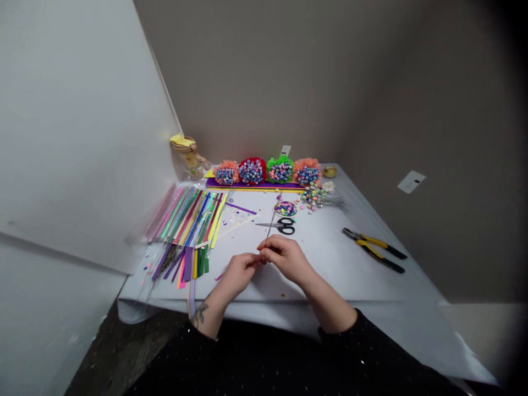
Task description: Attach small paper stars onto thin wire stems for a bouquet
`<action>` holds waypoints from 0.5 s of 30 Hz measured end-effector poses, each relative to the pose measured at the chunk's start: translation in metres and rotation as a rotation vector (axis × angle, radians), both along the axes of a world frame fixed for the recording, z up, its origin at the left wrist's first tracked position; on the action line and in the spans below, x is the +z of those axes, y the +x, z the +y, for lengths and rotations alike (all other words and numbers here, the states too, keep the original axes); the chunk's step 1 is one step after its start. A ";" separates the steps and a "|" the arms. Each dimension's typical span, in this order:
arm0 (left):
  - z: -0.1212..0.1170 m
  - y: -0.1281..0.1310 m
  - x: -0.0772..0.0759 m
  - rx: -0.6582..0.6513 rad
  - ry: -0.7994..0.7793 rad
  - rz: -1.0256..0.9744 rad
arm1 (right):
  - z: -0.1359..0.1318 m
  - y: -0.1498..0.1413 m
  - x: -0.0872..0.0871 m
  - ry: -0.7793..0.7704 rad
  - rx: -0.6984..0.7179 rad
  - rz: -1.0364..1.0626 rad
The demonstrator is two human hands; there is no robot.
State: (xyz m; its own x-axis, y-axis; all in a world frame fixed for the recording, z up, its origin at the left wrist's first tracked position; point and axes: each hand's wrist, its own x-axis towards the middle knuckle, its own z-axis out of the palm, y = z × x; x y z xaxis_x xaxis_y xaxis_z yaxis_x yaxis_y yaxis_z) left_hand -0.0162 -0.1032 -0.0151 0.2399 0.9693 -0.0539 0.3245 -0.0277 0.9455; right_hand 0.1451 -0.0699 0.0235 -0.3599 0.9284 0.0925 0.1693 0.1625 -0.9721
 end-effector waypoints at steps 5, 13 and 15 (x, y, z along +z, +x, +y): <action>0.003 -0.005 -0.012 -0.045 -0.050 -0.017 | -0.001 -0.004 -0.004 -0.054 -0.064 0.051; 0.008 0.000 -0.017 -0.046 0.011 0.021 | -0.002 -0.002 -0.009 -0.044 -0.052 0.033; 0.009 -0.001 -0.017 -0.053 0.030 0.037 | -0.003 0.001 -0.014 -0.004 -0.033 -0.002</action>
State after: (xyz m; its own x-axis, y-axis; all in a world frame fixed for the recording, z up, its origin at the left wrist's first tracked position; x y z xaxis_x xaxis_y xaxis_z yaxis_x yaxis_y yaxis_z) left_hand -0.0168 -0.0943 -0.0324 0.2889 0.9567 -0.0343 0.3562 -0.0742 0.9315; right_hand 0.1457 -0.0724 0.0094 -0.3292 0.9401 0.0881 0.1764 0.1529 -0.9724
